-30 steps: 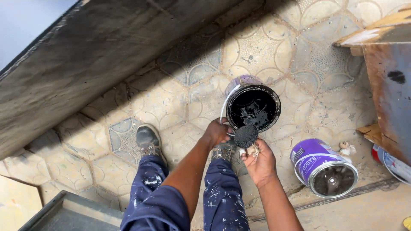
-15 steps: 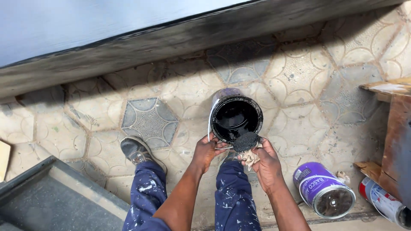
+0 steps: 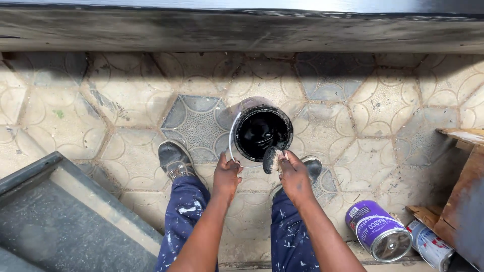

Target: Applying black stain to a wooden furniture component using a sponge

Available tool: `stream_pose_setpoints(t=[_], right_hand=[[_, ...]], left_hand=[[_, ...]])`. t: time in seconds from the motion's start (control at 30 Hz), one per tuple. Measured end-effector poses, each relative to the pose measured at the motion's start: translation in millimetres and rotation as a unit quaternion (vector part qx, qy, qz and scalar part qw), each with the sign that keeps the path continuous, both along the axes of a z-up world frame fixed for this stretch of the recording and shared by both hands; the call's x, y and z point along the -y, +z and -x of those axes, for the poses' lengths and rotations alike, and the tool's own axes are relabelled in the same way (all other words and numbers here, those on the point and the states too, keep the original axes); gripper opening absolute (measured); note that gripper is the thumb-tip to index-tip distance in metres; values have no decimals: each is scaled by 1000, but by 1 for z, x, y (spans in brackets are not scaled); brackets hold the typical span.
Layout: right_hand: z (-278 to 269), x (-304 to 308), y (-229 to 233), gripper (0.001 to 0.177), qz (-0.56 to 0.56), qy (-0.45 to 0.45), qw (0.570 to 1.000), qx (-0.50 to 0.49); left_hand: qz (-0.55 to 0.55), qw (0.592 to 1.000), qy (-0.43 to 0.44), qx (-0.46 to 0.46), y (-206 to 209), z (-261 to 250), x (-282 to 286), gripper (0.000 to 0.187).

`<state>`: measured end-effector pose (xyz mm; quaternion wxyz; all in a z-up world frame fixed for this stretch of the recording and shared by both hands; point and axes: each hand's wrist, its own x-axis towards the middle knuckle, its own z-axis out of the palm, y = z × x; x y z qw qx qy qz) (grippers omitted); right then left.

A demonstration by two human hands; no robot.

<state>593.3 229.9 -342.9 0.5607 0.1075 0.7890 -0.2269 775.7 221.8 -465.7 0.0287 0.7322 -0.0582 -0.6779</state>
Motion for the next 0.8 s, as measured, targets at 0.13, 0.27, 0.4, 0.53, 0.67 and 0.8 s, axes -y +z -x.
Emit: stream_pose_setpoints(t=[0.13,0.27,0.4,0.53,0.67,0.8], right_hand=[[-18,10,-30,32,94,133,985,-61],[-24,34,-58,66,-8,285,942,-180],[-25,67,-82,58,-71,307,932,-180],[-21,78,-110,55,-67,338,914,-214],[-30,104,-103,52,-148,319,923,-156],[-30,111,-117,51,-193,280,933,-118]], left_hand=[[-15,995,-65,73,170,3,46,68],[41,993,99,-56,166,-13,-17,61],[5,997,-48,-67,151,11,14,65],[66,992,8,-109,141,22,20,63],[41,993,14,-107,134,15,22,63],[16,991,17,-130,135,13,28,62]])
